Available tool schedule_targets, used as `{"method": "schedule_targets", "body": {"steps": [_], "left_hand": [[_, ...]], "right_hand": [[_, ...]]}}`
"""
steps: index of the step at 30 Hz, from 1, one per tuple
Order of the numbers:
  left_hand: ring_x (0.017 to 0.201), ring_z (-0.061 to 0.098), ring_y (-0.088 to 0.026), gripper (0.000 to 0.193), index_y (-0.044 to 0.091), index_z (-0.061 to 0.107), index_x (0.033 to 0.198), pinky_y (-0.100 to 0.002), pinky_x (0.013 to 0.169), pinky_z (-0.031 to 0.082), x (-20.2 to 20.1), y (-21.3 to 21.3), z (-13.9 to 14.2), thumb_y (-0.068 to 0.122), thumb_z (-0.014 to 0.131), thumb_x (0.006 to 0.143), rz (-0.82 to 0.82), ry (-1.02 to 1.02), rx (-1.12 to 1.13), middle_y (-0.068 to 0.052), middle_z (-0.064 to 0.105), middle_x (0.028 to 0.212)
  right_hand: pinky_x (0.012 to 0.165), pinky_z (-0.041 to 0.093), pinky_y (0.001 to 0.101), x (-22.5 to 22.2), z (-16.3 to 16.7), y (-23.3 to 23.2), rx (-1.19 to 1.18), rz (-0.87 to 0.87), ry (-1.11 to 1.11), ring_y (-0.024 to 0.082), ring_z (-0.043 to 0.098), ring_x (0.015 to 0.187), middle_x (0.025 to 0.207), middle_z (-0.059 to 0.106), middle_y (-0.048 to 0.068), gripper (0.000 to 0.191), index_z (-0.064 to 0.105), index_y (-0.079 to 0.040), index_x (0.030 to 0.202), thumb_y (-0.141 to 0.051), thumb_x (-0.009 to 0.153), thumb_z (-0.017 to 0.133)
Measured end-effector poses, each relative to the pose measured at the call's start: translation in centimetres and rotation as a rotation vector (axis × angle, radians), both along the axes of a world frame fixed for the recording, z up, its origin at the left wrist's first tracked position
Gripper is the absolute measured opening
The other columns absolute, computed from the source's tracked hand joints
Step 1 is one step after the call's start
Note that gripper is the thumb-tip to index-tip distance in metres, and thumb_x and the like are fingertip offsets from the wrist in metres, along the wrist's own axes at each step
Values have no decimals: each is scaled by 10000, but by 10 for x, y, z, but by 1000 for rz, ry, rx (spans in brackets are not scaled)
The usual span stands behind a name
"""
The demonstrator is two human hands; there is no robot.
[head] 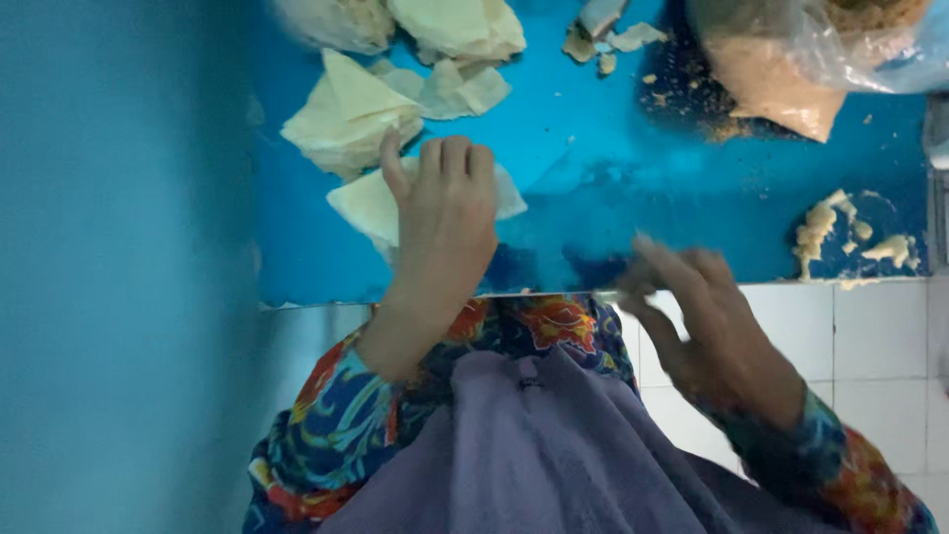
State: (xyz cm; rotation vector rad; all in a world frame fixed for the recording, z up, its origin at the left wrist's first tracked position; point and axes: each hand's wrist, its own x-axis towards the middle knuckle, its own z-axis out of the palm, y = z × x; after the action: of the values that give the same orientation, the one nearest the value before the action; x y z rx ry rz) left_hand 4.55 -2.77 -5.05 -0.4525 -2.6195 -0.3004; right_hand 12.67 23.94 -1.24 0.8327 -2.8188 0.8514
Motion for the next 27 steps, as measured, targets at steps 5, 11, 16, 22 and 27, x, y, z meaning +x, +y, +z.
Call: {"method": "schedule_targets", "body": {"steps": [5,11,16,22,27], "left_hand": [[939,654,-338,100,32,544,1124,-479,923,495,27,8,6,102,595,1074,-198,-361,694,-134,640,995],[1013,722,-223,219,29,554,1297,-332,861,581,42,39,5,101,535,1091,-419,-643,1066,-114,698,1119],[1050,659,-139,246,42,566,1343,-305,878,575,58,68,2,137,549,1117,-595,-963,1276,-77,661,1178],[1112,642,-101,331,40,536,1346,-259,934,565,58,58,-4,88,649,1038,-605,-960,1491,-59,653,1201],[1011,672,-91,261,15,642,1280,-245,878,571,56,46,-9,46,698,1027,-444,-808,1462,-58,705,1090]], "right_hand": [[804,556,416,38,-57,54,54,19,134,284,684,957,1107,743,133,587,481,-35,1362,45,852,762],[843,604,396,48,-54,55,-68,-141,413,292,709,1045,1136,717,210,515,479,-6,1363,189,901,601],[1090,554,392,38,-42,17,-858,-276,-194,252,607,1337,1437,571,181,779,243,-41,1542,-14,913,701],[956,572,372,8,-30,-2,-1119,-335,-578,209,659,1073,1138,646,159,794,282,-27,1620,94,935,663],[904,603,351,1,-16,-14,-922,-460,-525,201,695,1007,1052,682,146,709,339,-12,1565,99,936,647]]}}
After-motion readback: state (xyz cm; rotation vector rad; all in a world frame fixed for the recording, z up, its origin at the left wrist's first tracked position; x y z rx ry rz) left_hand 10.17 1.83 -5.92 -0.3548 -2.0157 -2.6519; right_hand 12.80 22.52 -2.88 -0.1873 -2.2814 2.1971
